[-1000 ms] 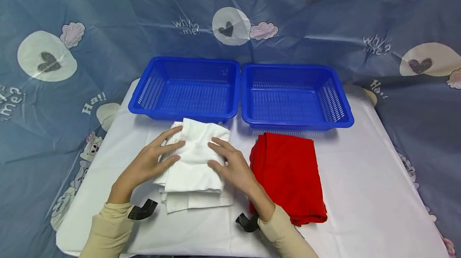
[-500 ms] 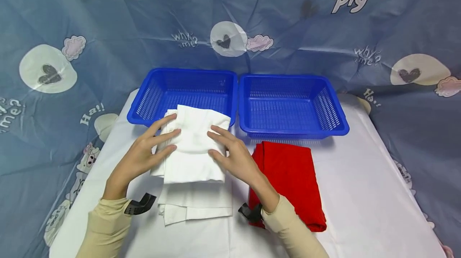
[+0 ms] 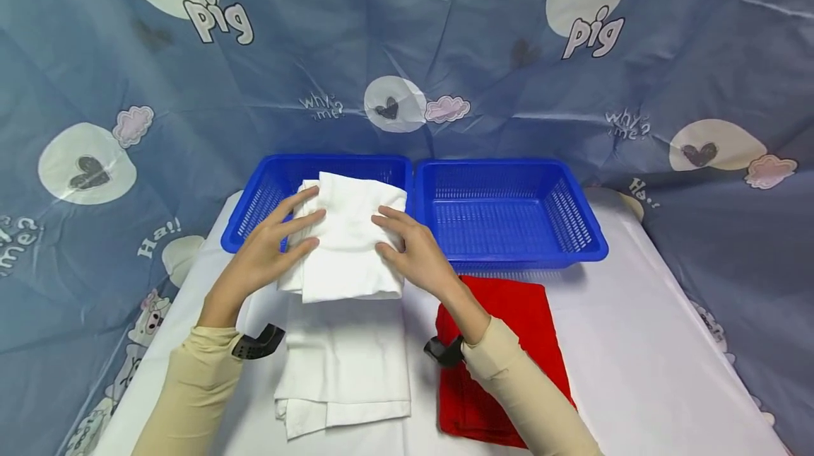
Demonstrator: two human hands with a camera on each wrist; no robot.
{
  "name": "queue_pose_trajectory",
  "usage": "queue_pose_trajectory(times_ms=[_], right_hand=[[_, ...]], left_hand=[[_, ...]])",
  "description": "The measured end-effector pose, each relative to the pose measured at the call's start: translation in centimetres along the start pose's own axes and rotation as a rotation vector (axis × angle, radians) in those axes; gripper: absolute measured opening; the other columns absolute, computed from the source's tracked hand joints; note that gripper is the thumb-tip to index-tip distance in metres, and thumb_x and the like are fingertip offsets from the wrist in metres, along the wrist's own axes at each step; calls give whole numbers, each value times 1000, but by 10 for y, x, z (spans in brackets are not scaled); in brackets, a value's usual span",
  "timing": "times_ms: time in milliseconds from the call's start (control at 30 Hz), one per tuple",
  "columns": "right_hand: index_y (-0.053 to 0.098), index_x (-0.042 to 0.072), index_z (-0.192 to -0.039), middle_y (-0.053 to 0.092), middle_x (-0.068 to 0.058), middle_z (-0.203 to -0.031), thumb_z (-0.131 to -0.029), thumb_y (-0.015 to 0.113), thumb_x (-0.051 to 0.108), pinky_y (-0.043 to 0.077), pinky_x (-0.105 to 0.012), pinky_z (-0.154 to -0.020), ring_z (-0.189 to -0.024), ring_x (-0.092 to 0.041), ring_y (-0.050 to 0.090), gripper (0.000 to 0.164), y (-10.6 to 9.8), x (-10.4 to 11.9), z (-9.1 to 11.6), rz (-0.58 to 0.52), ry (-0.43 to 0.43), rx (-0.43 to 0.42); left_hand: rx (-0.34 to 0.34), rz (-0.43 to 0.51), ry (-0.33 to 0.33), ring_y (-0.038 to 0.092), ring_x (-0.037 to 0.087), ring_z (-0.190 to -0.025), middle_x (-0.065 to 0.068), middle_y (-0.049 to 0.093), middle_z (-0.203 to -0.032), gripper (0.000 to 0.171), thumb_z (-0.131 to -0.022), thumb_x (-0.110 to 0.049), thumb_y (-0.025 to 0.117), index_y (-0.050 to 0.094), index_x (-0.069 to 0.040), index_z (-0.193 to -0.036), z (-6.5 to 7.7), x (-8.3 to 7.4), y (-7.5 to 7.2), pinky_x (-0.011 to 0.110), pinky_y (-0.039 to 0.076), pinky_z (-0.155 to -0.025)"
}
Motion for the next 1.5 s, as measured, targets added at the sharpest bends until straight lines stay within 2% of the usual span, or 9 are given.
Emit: queue_pose_trajectory(times_ms=[133,167,267,367,400,567,767,1100,1500], right_hand=[[52,14,-125,42,-1,-137,-83,61,17,41,-23,-65,-97,-11,49,43,1,-5,-12,24,6,28],[52,14,-125,42,-2,-137,-83,61,17,42,-24,-67,-96,-12,50,43,2,-7,-15,30,5,35],[51,13,-125,41,-3,-137,-83,60,17,43,-31,-82,-112,-16,48,43,2,-13,-26,39,3,53],[50,11,-126,41,-5,-137,-84,60,16,38,-37,-96,-121,-22,43,44,2,-18,-38,46,0,61],[50,11,-126,41,-6,-137,-84,60,16,34,-38,-101,-128,-22,36,44,2,-19,-42,45,1,65],[50,8,-126,41,-9,-136,-84,59,14,30,-39,-105,-128,-24,35,43,8,-24,-61,54,15,92],[51,5,-124,43,-14,-134,-83,59,10,28,-39,-106,-127,-26,37,42,12,-31,-77,93,18,117],[51,3,-123,48,-14,-130,-81,60,7,31,-37,-104,-125,-26,39,43,20,-49,-102,219,74,209],[51,4,-123,51,-12,-128,-77,61,4,35,-38,-101,-125,-25,40,46,44,-75,-114,246,174,315]], left_hand=[[20,-2,-27,28,22,-132,1,28,-144,47,-79,-12,65,52,-10,-124,-6,12,2,42,39,-94],[25,-3,-34,28,22,-132,1,28,-145,47,-80,-12,65,51,-10,-125,-7,15,3,42,39,-94],[42,11,-45,27,23,-133,1,27,-145,47,-81,-14,63,50,-10,-126,-14,28,7,44,37,-96],[48,36,-49,25,23,-133,2,27,-145,47,-82,-15,62,50,-10,-126,-23,42,10,46,34,-99],[50,48,-52,25,23,-134,3,27,-145,46,-82,-15,62,50,-9,-126,-26,47,10,46,33,-100],[83,68,-85,23,26,-134,5,27,-145,46,-83,-15,61,50,-8,-126,-34,68,12,49,30,-101],[140,54,-118,22,28,-134,5,24,-146,46,-84,-17,60,48,-8,-128,-43,82,15,50,29,-102],[213,16,-194,23,28,-133,6,25,-145,46,-84,-18,61,49,-7,-127,-60,108,32,48,28,-104],[283,28,-237,24,31,-133,10,26,-144,46,-83,-16,61,50,-6,-126,-54,136,59,48,28,-103]])
Point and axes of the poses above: each hand's wrist, its own z-axis away from the middle knuckle, its own y-axis out of the palm, x = y × z, the point moved 6 cm from there along -z, towards the middle knuckle
